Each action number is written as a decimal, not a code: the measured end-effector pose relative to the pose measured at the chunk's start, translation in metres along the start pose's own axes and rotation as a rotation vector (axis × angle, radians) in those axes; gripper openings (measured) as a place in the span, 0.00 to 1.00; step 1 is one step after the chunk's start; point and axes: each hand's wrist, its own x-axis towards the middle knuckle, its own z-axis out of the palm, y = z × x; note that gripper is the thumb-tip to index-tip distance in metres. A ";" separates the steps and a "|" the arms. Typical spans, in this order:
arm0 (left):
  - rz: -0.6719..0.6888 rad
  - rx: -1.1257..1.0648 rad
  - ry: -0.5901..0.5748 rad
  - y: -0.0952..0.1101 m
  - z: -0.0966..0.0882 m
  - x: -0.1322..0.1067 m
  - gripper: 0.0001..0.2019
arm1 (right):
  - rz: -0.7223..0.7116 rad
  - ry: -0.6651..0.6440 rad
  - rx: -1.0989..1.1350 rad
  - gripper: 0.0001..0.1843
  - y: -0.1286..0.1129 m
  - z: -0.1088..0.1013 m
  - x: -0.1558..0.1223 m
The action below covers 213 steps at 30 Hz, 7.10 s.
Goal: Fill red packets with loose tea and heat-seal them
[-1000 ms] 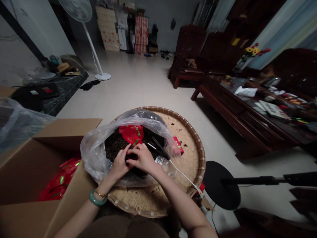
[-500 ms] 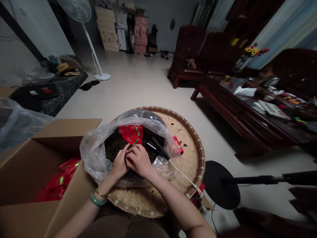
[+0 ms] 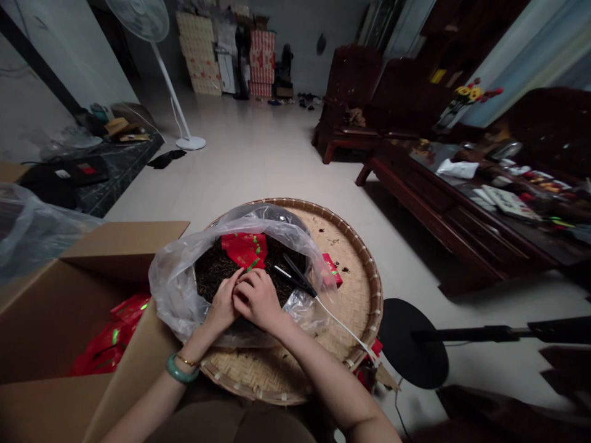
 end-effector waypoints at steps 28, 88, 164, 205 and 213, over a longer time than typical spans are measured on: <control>0.042 0.020 -0.045 0.000 0.000 0.000 0.39 | 0.057 0.011 0.109 0.07 0.015 -0.023 0.005; -0.497 -0.874 -0.258 0.037 -0.004 0.010 0.24 | 0.373 0.201 0.378 0.17 0.022 -0.058 -0.011; -0.732 -0.997 -0.466 0.041 -0.004 0.012 0.22 | 0.541 -0.466 0.470 0.19 0.045 -0.065 -0.002; -0.648 -0.846 -0.598 0.051 -0.005 0.011 0.12 | 0.311 -0.224 0.018 0.14 0.033 -0.019 -0.006; -0.700 -0.946 -0.580 0.046 -0.006 0.009 0.20 | 0.551 -0.152 0.394 0.22 0.048 -0.025 -0.006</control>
